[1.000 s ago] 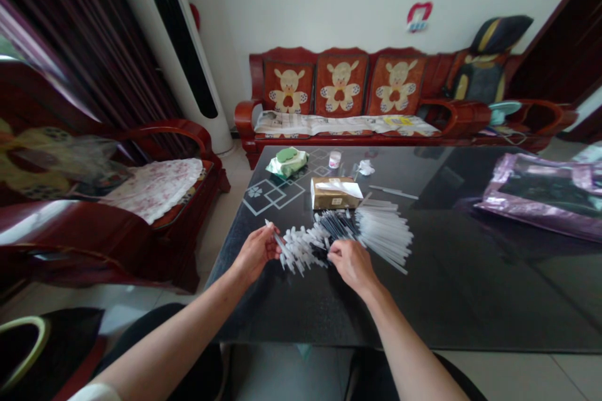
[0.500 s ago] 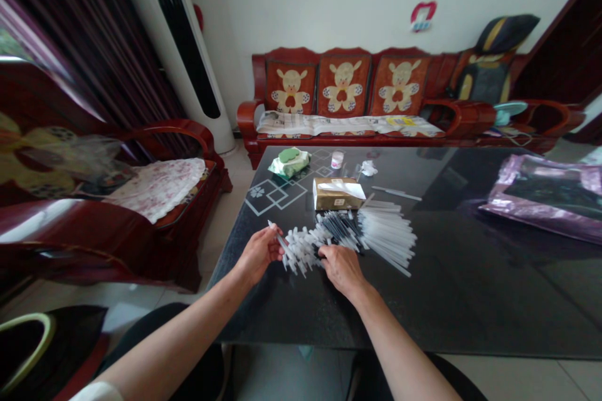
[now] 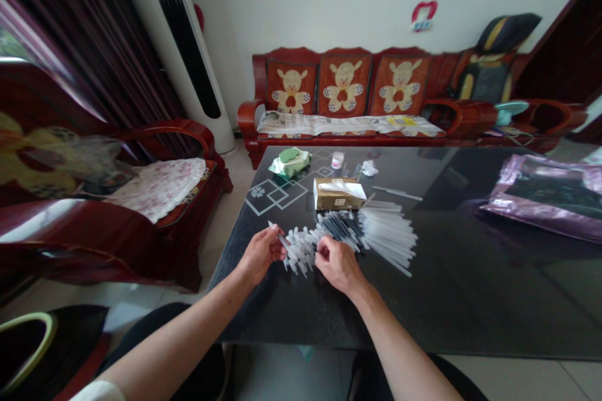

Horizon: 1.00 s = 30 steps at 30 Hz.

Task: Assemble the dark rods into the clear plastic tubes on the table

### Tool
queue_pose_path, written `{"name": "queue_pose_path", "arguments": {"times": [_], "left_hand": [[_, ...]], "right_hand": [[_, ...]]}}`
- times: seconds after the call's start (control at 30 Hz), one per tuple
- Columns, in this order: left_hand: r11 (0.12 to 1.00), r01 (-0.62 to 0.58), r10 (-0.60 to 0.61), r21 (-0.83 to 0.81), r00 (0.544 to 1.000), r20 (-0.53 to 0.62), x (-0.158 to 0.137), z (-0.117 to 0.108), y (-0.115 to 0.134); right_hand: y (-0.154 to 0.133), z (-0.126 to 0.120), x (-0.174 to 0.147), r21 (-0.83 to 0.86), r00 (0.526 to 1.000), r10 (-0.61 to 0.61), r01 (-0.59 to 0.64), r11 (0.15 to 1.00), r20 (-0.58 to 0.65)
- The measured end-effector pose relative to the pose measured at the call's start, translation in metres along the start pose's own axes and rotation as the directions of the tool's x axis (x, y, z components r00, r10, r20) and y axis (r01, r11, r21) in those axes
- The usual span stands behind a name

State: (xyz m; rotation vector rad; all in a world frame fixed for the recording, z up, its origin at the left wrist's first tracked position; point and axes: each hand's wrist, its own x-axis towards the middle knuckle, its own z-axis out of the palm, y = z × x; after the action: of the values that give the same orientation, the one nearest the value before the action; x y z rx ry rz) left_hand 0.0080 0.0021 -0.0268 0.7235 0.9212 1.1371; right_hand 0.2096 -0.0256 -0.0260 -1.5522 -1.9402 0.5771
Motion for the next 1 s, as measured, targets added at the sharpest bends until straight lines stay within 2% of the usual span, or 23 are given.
{"name": "queue_pose_path", "arguments": {"times": [0.07,0.13,0.2,0.23,0.47,1.0], "left_hand": [[1.000,-0.006,0.006,-0.004,1.000,0.006,0.000,0.001,0.000],[1.000,-0.005,0.005,-0.007,1.000,0.003,-0.001,0.002,-0.001],[1.000,-0.005,0.005,-0.004,1.000,-0.005,-0.001,0.002,-0.001],[1.000,-0.008,0.008,0.000,1.000,-0.008,-0.002,0.003,-0.001],[0.999,-0.042,0.043,0.025,0.999,-0.018,-0.002,0.003,-0.001],[0.990,-0.094,0.100,0.110,0.994,-0.046,-0.005,0.008,0.000]], "right_hand": [[-0.004,0.000,-0.002,0.299,0.998,0.056,-0.066,0.952,0.043],[-0.008,0.002,-0.005,0.550,0.985,0.114,-0.166,0.819,0.128],[-0.012,0.005,-0.007,0.686,0.973,0.138,-0.230,0.690,0.187],[-0.013,0.006,-0.008,0.719,0.971,0.139,-0.238,0.653,0.196],[-0.015,0.011,-0.009,0.781,0.973,0.135,-0.230,0.581,0.187],[-0.016,0.012,-0.009,0.766,0.974,0.142,-0.228,0.602,0.178]]}}
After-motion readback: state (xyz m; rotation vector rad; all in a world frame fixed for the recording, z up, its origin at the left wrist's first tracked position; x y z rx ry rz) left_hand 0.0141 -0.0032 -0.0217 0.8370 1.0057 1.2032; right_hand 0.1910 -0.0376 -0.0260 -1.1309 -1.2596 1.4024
